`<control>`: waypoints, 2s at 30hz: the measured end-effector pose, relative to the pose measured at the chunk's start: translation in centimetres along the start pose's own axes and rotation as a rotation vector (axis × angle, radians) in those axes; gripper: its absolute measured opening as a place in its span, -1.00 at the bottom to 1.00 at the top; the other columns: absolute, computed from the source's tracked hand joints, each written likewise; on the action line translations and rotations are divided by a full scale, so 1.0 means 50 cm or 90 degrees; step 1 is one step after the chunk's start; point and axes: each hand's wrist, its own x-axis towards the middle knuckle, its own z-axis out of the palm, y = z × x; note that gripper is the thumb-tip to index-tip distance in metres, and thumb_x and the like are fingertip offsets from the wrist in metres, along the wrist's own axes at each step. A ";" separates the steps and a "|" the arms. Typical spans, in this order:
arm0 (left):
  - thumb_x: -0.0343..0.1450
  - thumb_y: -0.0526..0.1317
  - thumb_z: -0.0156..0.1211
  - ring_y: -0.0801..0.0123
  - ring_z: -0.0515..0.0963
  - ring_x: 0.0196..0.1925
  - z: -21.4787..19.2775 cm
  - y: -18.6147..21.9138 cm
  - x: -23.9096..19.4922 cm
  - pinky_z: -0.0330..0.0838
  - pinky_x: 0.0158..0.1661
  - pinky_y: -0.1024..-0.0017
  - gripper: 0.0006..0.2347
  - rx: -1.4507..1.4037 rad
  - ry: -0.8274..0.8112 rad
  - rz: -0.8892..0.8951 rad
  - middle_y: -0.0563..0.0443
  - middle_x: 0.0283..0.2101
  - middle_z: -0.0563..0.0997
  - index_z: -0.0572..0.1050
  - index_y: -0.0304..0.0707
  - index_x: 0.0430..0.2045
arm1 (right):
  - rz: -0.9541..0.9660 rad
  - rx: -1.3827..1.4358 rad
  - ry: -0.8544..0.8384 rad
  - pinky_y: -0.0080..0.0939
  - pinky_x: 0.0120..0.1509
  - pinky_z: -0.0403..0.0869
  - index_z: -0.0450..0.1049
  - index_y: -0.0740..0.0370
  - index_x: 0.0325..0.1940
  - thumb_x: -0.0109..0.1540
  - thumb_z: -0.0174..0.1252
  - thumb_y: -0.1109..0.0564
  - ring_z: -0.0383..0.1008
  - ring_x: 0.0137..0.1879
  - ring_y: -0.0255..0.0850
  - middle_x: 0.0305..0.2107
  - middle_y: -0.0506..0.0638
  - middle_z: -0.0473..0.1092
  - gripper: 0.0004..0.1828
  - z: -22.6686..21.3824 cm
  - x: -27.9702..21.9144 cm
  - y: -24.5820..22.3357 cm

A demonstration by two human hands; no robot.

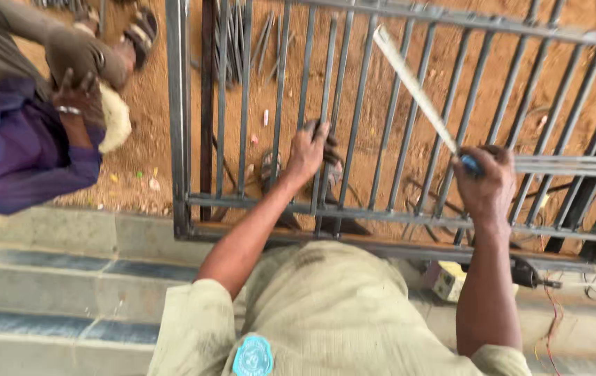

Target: The person measures the spacing between vertical bars on a metal gate frame using a tape measure, then welds the bars to the horizontal frame using a welding torch. The person repeatedly measures and welds different sections of the gate.

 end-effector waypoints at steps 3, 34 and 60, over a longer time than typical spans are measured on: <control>0.60 -0.16 -0.15 0.25 0.67 -0.59 0.004 0.010 0.011 0.66 -0.59 0.32 -0.77 -0.053 -0.016 -0.004 -0.16 -0.39 0.59 0.33 -0.39 -0.06 | 0.012 -0.033 -0.023 0.06 0.26 0.49 0.66 0.14 0.07 0.25 0.47 0.08 0.47 0.19 0.08 0.08 0.23 0.41 -0.69 -0.005 -0.002 -0.010; 0.61 -0.10 -0.08 0.59 0.45 -0.56 0.047 0.011 -0.007 0.39 -0.61 0.61 -0.77 0.067 0.136 0.089 0.16 -0.51 0.45 0.46 -0.28 -0.19 | 0.082 -0.050 -0.062 0.03 0.17 0.51 0.65 0.07 0.07 0.25 0.38 -0.06 0.49 0.12 0.02 0.11 0.14 0.40 -0.66 -0.003 -0.036 -0.007; 0.61 -0.12 -0.07 0.56 0.49 -0.60 0.073 0.001 -0.001 0.38 -0.65 0.53 -0.76 0.173 0.157 0.070 0.12 -0.57 0.48 0.47 -0.32 -0.17 | 0.108 -0.072 -0.100 0.05 0.15 0.52 0.65 0.00 0.09 0.23 0.39 -0.11 0.46 0.14 0.00 0.12 0.14 0.37 -0.62 0.025 -0.045 0.020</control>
